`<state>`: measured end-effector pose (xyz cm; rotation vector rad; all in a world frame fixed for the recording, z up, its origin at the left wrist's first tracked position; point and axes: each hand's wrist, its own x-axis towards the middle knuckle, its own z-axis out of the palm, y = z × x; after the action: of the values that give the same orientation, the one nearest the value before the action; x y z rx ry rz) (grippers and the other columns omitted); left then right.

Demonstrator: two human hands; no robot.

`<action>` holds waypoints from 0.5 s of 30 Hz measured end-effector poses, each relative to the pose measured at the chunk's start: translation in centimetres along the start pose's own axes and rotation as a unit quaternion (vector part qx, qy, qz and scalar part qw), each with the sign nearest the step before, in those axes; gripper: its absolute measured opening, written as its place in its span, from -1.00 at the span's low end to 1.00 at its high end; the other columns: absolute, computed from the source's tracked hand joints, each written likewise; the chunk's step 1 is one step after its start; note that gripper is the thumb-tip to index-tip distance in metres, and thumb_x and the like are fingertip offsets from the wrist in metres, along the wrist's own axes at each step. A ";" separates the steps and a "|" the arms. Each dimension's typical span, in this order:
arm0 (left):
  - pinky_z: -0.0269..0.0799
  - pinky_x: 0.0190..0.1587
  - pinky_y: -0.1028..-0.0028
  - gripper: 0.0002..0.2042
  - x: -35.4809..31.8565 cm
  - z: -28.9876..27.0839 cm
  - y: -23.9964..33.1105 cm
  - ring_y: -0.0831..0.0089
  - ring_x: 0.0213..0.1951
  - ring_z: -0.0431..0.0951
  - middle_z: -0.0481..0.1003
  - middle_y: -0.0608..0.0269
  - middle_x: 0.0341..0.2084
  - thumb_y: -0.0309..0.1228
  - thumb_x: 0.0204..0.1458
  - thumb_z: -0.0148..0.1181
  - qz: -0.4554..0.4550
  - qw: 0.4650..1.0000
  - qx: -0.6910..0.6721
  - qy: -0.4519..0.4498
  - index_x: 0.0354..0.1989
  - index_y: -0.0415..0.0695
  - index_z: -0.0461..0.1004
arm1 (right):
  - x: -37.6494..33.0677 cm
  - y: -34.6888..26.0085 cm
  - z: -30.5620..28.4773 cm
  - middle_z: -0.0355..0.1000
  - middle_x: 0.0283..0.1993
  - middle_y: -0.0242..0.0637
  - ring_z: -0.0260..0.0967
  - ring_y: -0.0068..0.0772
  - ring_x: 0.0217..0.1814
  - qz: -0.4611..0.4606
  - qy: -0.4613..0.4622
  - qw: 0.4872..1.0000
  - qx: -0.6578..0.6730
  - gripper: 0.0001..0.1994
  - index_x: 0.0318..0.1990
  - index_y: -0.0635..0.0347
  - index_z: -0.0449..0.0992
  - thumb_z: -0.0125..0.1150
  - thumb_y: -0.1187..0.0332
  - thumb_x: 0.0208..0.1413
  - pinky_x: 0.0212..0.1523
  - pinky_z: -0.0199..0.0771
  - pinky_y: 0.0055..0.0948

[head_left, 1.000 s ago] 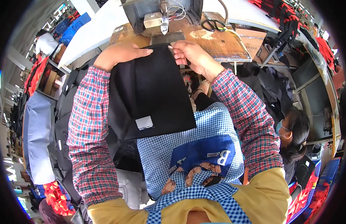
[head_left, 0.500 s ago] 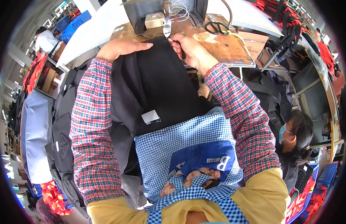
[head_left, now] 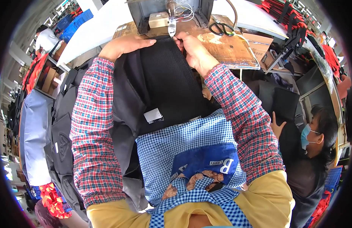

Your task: Feeding fabric pieces into a machine for assembly in a factory setting.

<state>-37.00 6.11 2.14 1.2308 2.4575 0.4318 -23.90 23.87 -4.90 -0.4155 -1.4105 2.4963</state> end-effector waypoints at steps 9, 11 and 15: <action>0.30 0.16 0.35 -0.24 0.1 -0.1 0.0 0.13 0.06 0.50 0.55 0.04 -0.06 0.37 -0.03 0.02 -0.009 0.999 0.025 0.019 0.01 -0.12 0.56 | -0.4 0.0 1.0 0.28 -0.60 -0.56 0.11 -0.68 -0.56 -0.021 0.045 0.999 0.015 -0.82 -0.52 0.09 0.45 0.08 0.36 0.13 -0.47 0.16 -0.66; 0.30 0.16 0.36 -0.24 0.2 -0.3 0.0 0.13 0.06 0.51 0.56 0.04 -0.06 0.36 -0.03 0.03 -0.010 1.000 0.023 0.018 0.00 -0.13 0.56 | -0.3 -0.1 1.1 0.29 -0.59 -0.56 0.13 -0.67 -0.54 -0.043 0.044 0.998 0.007 -0.81 -0.52 0.09 0.44 0.08 0.34 0.13 -0.42 0.16 -0.65; 0.31 0.11 0.42 -0.30 0.6 0.2 -0.7 0.24 -0.02 0.51 0.57 0.11 -0.12 0.26 0.01 0.08 0.001 0.999 -0.017 0.027 -0.04 -0.21 0.56 | 0.2 0.4 0.9 0.29 -0.58 -0.55 0.14 -0.65 -0.53 -0.062 0.045 0.997 -0.015 -0.80 -0.52 0.08 0.44 0.06 0.32 0.15 -0.39 0.15 -0.63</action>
<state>-37.76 6.23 1.58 1.2236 2.4839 0.5129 -24.43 23.04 -4.87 -0.4279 -1.3958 2.3322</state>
